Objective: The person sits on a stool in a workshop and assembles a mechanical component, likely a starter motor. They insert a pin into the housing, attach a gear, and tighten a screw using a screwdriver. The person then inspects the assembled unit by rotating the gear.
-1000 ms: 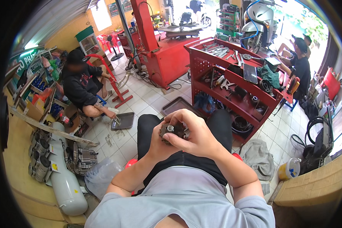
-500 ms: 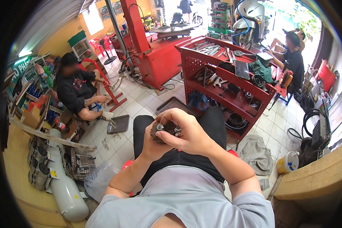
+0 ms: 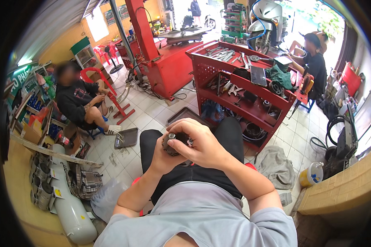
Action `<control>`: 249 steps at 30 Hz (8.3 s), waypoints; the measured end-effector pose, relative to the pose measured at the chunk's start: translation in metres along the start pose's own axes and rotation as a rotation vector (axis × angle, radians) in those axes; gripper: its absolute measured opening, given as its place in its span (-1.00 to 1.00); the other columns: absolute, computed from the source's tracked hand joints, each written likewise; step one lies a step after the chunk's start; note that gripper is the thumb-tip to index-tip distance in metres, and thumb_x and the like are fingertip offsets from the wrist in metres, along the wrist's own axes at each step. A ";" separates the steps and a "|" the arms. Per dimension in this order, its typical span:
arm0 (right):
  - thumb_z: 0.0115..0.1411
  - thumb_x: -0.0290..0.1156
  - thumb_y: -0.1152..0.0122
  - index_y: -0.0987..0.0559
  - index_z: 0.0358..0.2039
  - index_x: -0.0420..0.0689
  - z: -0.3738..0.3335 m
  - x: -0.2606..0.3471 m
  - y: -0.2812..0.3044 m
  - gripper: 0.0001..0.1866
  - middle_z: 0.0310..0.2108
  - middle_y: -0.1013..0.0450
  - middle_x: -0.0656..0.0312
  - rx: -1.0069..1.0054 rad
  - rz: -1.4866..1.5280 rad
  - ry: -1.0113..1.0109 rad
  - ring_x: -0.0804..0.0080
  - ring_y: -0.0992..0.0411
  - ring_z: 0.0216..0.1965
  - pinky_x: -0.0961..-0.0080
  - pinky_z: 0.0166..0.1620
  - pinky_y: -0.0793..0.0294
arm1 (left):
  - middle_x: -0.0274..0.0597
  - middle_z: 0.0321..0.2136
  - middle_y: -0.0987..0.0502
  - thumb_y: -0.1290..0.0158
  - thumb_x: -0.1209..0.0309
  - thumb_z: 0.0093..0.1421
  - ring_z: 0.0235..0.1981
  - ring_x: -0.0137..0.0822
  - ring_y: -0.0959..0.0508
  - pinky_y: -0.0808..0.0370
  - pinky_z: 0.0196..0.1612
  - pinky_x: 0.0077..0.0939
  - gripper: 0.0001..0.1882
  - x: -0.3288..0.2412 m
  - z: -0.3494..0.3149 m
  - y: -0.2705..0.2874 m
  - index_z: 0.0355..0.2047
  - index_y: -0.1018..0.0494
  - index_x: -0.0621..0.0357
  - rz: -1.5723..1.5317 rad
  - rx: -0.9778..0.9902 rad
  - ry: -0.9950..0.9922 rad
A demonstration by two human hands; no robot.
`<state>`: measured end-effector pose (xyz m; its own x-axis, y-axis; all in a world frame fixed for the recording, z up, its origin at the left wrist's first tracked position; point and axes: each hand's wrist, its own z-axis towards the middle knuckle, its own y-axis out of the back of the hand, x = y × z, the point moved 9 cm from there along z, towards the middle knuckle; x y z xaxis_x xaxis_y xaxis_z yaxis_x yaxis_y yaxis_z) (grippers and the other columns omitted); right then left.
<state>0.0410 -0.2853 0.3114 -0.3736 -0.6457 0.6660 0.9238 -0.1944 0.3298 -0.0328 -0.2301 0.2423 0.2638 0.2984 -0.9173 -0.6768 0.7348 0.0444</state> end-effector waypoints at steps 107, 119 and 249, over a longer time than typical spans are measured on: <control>0.01 -0.41 -0.34 -0.58 -0.35 -0.26 0.000 -0.001 0.048 -0.78 -0.23 -0.48 0.17 -0.133 0.108 -0.128 0.46 -0.44 -0.21 0.55 -0.13 -0.40 | -0.18 -0.12 -0.39 -0.16 0.49 0.08 -0.04 -0.40 -0.37 -0.27 0.06 -0.48 -0.69 -0.002 0.010 0.010 -0.16 -0.41 0.31 -0.198 0.018 -0.115; -0.01 -0.47 -0.36 -0.60 -0.33 -0.26 0.000 0.001 0.035 -0.78 -0.18 -0.47 0.13 -0.071 0.157 -0.148 0.46 -0.41 -0.18 0.53 -0.12 -0.36 | -0.23 -0.05 -0.33 -0.33 0.40 -0.15 0.02 -0.37 -0.35 -0.26 0.08 -0.47 -0.20 -0.015 -0.001 -0.023 0.11 -0.20 0.24 -0.141 0.211 -0.120; -0.02 -0.34 -0.35 -0.60 -0.36 -0.14 -0.004 0.016 0.004 -0.78 -0.24 -0.45 0.21 0.016 -0.103 -0.028 0.29 -0.37 -0.13 0.33 -0.01 -0.24 | -0.27 -0.08 -0.38 -0.46 0.44 -0.32 -0.01 -0.38 -0.39 -0.38 0.03 -0.42 -0.06 -0.004 -0.002 -0.015 0.11 -0.22 0.16 -0.030 0.398 -0.021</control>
<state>0.0385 -0.2992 0.3211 -0.4687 -0.6023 0.6462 0.8791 -0.2464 0.4080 -0.0255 -0.2433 0.2442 0.2964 0.2826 -0.9123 -0.3507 0.9207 0.1712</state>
